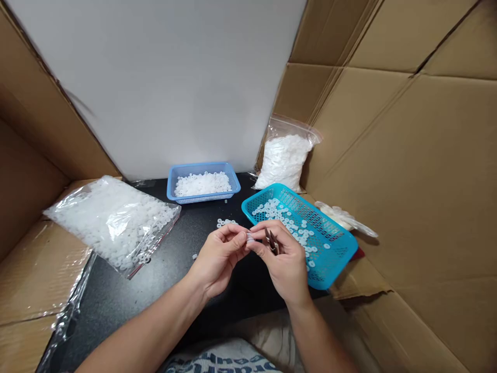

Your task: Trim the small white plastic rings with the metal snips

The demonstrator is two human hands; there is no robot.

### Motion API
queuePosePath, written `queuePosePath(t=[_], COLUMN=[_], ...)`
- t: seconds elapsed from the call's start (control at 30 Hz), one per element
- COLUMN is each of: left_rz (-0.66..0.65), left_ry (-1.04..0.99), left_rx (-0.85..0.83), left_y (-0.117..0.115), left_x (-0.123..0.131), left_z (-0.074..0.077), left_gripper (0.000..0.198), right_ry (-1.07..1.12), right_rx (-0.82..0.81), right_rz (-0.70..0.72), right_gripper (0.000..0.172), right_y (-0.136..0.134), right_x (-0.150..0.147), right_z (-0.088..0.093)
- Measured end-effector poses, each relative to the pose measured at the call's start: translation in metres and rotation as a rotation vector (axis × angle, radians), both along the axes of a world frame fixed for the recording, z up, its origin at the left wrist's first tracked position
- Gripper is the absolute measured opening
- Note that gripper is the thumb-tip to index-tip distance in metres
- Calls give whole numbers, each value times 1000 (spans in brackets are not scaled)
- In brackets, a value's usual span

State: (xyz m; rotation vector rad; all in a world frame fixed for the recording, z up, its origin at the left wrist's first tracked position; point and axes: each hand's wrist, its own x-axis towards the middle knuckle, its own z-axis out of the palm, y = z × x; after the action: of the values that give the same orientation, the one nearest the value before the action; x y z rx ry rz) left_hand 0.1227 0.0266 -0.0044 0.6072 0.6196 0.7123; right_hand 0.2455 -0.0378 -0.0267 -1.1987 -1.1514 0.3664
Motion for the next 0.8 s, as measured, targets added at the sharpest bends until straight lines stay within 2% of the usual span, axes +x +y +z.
queuePosePath(t=[0.27,0.47,0.53,0.63,0.73,0.8], left_rz=[14,158,189,199,194,186], left_ry=[-15,26,45,70,61,41], left_rx=[22,253,304,346,347,343], left_y=[-11,-18,-20,-22,-23,-24], left_x=[-38,-55,-59,-66,-72,-74], left_z=[12,18,18,17,15,13], left_gripper=[36,25,23,21,22,25], right_ry=[232,368,319,125,-75,-141], right_rx=[37,41,61,119,161,181], right_rz=[193,300,282,208,152,147], right_gripper=[14,8,6,10,9,14], right_y=[3,3,1,-3,-6,-8], right_x=[-24,-40,-44,-46,-45,-45], right_z=[3,1,4,11,17,18])
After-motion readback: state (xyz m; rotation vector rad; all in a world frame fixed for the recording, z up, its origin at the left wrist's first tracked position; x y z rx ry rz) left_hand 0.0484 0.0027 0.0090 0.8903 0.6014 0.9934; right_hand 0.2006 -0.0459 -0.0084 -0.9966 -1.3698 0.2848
